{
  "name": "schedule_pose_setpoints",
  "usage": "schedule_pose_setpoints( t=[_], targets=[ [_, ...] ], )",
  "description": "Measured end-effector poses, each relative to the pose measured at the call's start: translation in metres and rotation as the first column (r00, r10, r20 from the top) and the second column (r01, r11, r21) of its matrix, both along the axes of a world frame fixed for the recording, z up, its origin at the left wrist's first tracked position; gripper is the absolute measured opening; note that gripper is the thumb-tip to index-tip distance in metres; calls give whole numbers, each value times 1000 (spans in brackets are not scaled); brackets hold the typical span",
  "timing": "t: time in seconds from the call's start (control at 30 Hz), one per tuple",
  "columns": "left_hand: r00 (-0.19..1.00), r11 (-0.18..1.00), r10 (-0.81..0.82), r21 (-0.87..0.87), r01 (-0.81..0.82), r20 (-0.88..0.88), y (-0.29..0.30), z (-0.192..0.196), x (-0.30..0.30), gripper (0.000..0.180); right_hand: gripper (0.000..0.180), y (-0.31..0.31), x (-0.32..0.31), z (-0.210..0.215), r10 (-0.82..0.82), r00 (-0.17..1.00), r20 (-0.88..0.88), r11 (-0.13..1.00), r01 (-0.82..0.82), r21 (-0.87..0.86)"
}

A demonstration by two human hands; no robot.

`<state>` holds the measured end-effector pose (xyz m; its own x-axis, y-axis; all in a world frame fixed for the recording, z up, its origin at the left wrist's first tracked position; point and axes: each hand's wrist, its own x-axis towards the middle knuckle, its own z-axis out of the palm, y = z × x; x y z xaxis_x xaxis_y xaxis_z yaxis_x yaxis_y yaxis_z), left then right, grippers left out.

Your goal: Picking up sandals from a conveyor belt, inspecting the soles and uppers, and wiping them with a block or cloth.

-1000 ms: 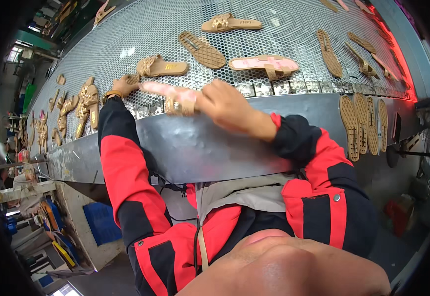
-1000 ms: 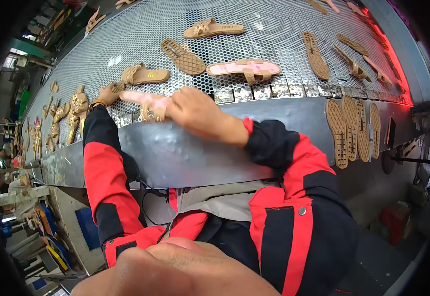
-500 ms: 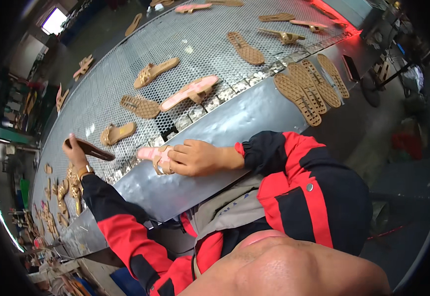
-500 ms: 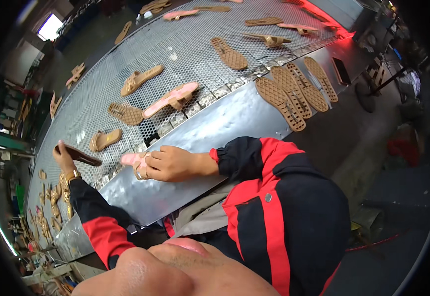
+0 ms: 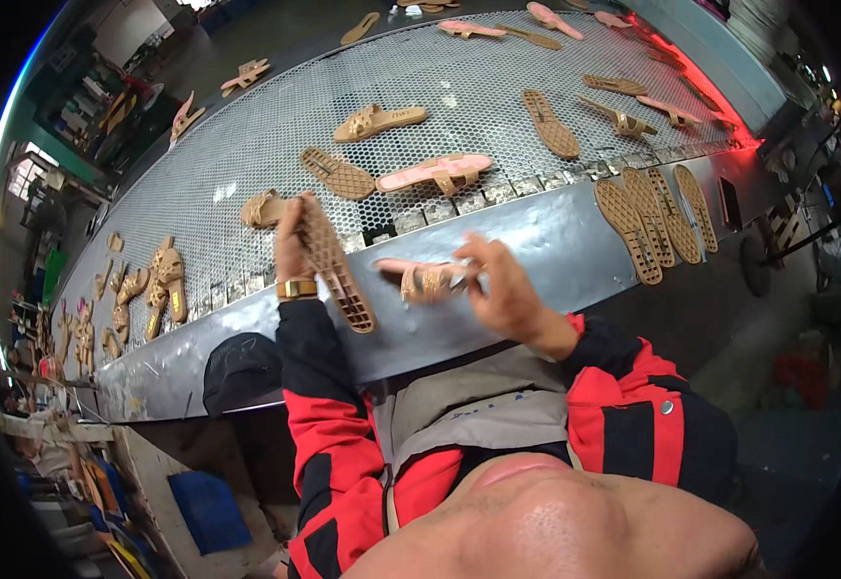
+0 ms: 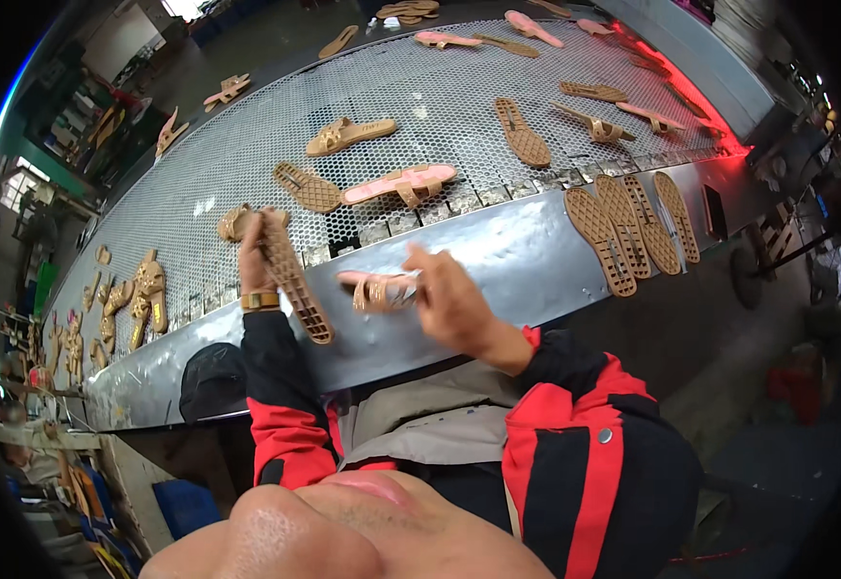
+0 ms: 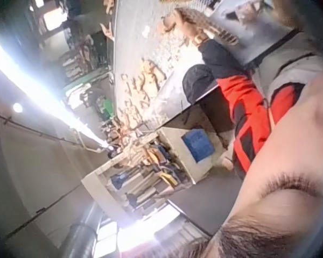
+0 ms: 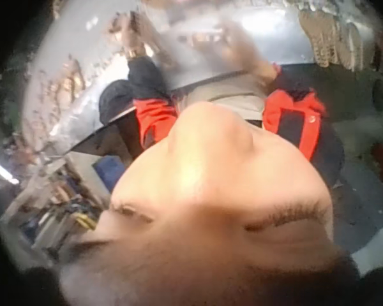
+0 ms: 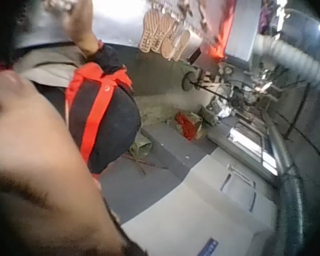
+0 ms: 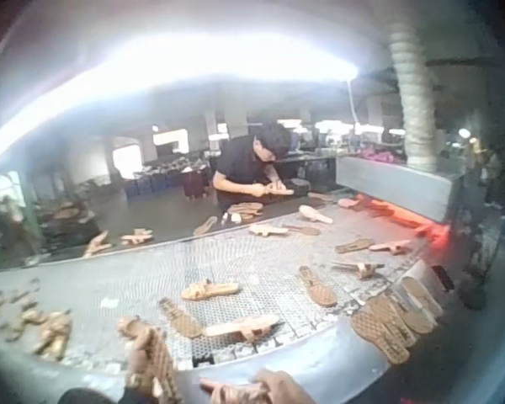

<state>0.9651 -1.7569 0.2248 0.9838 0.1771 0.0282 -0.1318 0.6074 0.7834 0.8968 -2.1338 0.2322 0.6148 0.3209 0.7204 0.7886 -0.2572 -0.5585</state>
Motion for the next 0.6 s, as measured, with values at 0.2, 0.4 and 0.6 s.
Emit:
schedule_pose_setpoints(
  t=[0.2, 0.4, 0.6],
  targets=[
    [967, 975, -218, 20, 223, -134, -50, -25, 2, 27, 49, -44, 10, 43, -293, 956, -24, 930, 291, 223],
    [971, 962, -170, 186, 200, -166, -60, -41, 4, 29, 50, -39, 30, 11, -101, 992, 76, 970, 115, -215],
    [983, 975, -127, 164, 148, -130, -59, -43, -3, 33, 89, -53, 46, -24, 15, 967, -253, 636, -204, -744]
  ],
)
